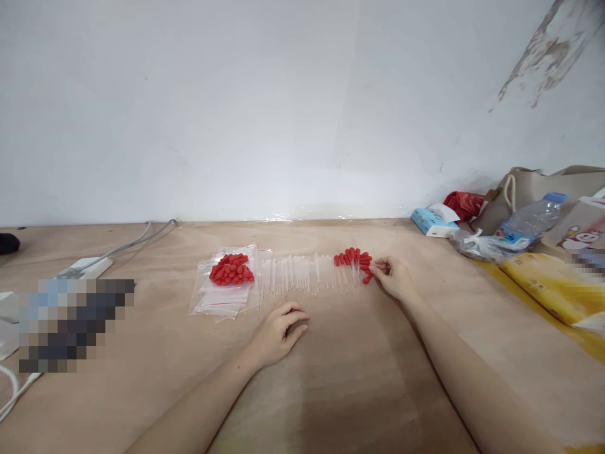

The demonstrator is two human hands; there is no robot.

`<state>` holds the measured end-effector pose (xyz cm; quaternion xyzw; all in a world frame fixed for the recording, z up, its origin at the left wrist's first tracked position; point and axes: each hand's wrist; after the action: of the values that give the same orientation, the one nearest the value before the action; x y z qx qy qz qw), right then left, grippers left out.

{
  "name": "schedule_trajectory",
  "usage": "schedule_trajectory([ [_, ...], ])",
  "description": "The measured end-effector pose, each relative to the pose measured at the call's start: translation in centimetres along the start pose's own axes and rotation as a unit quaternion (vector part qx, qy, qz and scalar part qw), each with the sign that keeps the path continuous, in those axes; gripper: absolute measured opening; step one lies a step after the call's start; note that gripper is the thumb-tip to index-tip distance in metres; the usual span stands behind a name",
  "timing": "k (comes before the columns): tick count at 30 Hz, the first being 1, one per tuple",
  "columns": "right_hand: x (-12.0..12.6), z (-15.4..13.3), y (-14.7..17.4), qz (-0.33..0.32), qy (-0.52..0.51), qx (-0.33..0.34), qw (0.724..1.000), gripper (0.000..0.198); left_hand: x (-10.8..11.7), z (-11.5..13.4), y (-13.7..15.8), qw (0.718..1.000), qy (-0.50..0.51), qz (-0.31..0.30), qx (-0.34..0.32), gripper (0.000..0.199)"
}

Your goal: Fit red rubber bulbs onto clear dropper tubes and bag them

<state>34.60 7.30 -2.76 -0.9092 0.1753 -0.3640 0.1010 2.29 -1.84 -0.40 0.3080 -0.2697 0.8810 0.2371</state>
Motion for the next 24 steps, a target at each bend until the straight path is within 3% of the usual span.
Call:
schedule_trajectory([
  [7, -0.6, 0.2, -0.1, 0.058, -0.152, -0.011, 0.987, 0.042, -0.2, 0.2, 0.1, 1.000, 0.000, 0.017, -0.014, 0.021],
  [9, -0.5, 0.2, -0.1, 0.091, -0.178, -0.022, 0.979, 0.042, -0.3, 0.3, 0.1, 0.998, -0.013, 0.058, -0.018, 0.020],
  [12, -0.2, 0.0, 0.0, 0.131, -0.207, -0.036, 0.969, 0.042, 0.5, 0.2, 0.0, 0.982, -0.072, 0.176, -0.001, 0.015],
  [15, -0.4, -0.6, 0.3, 0.155, -0.222, -0.046, 0.962, 0.040, 3.2, -0.6, -0.2, 0.946, -0.163, 0.280, 0.027, 0.010],
  [18, -1.0, -1.9, 1.2, 0.141, -0.244, -0.037, 0.959, 0.036, 7.2, -2.0, 0.0, 0.915, -0.229, 0.324, 0.069, 0.012],
  [21, -1.7, -3.6, 3.0, 0.084, -0.238, 0.020, 0.967, 0.031, 10.4, -3.1, 0.2, 0.894, -0.275, 0.332, 0.122, 0.013],
  [24, -2.2, -5.1, 5.0, 0.038, -0.167, 0.127, 0.977, 0.021, 11.2, -3.4, 0.1, 0.894, -0.304, 0.303, 0.132, 0.014],
])
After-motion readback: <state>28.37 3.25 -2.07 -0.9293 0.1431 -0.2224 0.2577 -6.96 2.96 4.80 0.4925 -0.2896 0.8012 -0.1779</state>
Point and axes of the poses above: each hand's wrist, its own y-axis away from the middle knuckle, its own x-axis out of the back of the hand, z = x × y, and after that the axes turned 10 degrees about y, right-handed
